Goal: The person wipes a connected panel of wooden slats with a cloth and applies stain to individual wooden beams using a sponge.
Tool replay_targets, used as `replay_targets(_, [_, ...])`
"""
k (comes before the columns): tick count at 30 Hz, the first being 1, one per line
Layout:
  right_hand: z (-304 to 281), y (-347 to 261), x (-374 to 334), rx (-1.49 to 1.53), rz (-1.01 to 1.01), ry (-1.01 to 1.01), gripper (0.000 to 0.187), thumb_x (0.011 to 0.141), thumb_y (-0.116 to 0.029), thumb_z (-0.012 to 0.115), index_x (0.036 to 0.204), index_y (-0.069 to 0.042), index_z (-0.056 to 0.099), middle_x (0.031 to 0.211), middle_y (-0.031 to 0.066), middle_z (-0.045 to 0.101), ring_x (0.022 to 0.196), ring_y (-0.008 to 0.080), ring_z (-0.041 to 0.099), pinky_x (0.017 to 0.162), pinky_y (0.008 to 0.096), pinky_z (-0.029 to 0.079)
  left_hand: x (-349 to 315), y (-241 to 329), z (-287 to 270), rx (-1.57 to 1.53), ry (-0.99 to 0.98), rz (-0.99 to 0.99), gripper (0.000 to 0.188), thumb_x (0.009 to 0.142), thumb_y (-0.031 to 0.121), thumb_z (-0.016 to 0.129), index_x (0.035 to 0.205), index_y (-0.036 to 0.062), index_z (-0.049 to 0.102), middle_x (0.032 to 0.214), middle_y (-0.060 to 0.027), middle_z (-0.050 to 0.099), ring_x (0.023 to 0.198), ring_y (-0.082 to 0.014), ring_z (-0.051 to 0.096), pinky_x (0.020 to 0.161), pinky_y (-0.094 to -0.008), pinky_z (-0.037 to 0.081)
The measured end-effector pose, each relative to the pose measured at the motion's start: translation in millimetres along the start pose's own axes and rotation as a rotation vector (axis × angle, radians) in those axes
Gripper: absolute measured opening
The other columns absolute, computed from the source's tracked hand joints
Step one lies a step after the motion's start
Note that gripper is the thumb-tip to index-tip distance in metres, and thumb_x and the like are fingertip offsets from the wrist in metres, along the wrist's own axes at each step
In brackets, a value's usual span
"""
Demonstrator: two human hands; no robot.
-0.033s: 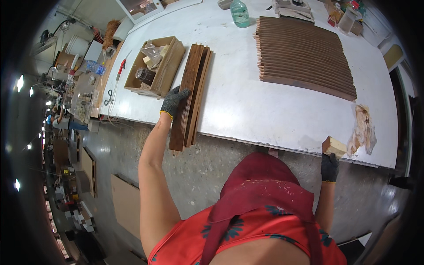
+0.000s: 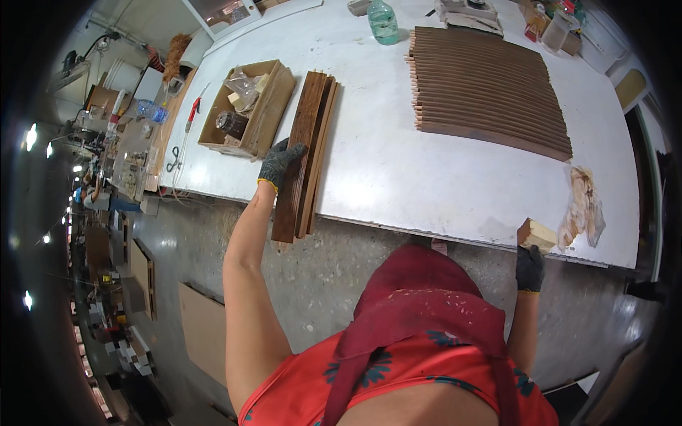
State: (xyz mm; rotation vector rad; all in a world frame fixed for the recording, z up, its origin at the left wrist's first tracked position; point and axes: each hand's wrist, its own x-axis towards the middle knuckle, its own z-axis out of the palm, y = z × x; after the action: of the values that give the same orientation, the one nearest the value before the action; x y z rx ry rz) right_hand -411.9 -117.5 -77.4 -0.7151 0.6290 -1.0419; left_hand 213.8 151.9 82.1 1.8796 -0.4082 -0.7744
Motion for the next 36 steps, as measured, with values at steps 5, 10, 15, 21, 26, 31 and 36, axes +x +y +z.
replay_targets(5, [-11,9,4,-0.055,-0.001,-0.025,0.049,0.092,-0.017,0.052,0.133,0.006,0.036,0.135,0.0118,0.043,0.125,0.0215,0.040,0.108,0.0330,0.028,26,-18,0,0.501,0.214,0.203,0.068,0.074,0.037,0.074,0.124,-0.0016,0.052,0.117,-0.0179,0.059,0.103,-0.0260,0.058,0.089,-0.0347,0.045])
replay_targets(10, [-10,8,-2,-0.058,-0.016,-0.032,0.049,0.093,-0.018,0.052,0.132,0.005,0.037,0.135,0.0121,0.043,0.125,0.0222,0.040,0.108,0.0330,0.028,8,5,39,0.903,0.253,0.173,0.096,0.064,0.041,0.079,0.138,0.0021,0.032,0.132,-0.0246,0.042,0.119,-0.0361,0.045,0.100,-0.0401,0.039])
replay_targets(15, [-11,5,-4,-0.044,0.037,-0.020,0.055,0.090,-0.019,0.055,0.135,0.003,0.034,0.138,0.0135,0.040,0.127,0.0240,0.037,0.109,0.0345,0.025,9,-9,44,0.931,0.245,0.192,0.099,0.063,0.030,0.080,0.141,0.0037,0.025,0.131,-0.0206,0.044,0.119,-0.0345,0.047,0.099,-0.0394,0.041])
replay_targets(21, [-9,7,-5,0.057,0.051,0.024,0.069,0.084,-0.017,0.061,0.140,0.000,0.025,0.141,0.0129,0.035,0.131,0.0269,0.032,0.112,0.0383,0.022,16,-22,40,0.804,0.270,0.187,0.093,0.065,0.026,0.077,0.141,0.0048,0.028,0.130,-0.0202,0.047,0.117,-0.0329,0.050,0.098,-0.0394,0.042])
replay_targets(26, [-67,20,1,-1.124,-0.135,-0.174,0.070,0.084,-0.017,0.062,0.141,-0.002,0.024,0.141,0.0128,0.035,0.131,0.0265,0.033,0.112,0.0377,0.022,19,-26,39,0.727,0.286,0.244,0.092,0.064,0.026,0.078,0.140,0.0041,0.031,0.128,-0.0206,0.049,0.115,-0.0328,0.052,0.097,-0.0389,0.043])
replay_targets(31, [-79,22,1,-1.293,-0.142,-0.172,0.067,0.085,-0.019,0.061,0.140,-0.002,0.026,0.140,0.0115,0.037,0.129,0.0259,0.035,0.110,0.0374,0.024,14,-18,44,0.727,0.285,0.225,0.092,0.064,0.021,0.080,0.139,-0.0007,0.031,0.133,-0.0211,0.045,0.121,-0.0289,0.048,0.099,-0.0341,0.041])
replay_targets(36, [-30,9,0,-0.599,-0.045,0.005,0.060,0.087,-0.019,0.058,0.137,0.000,0.030,0.137,0.0130,0.040,0.126,0.0251,0.039,0.109,0.0375,0.028,10,-20,39,0.813,0.284,0.220,0.096,0.063,0.027,0.079,0.140,0.0006,0.029,0.131,-0.0217,0.047,0.118,-0.0322,0.049,0.097,-0.0367,0.043])
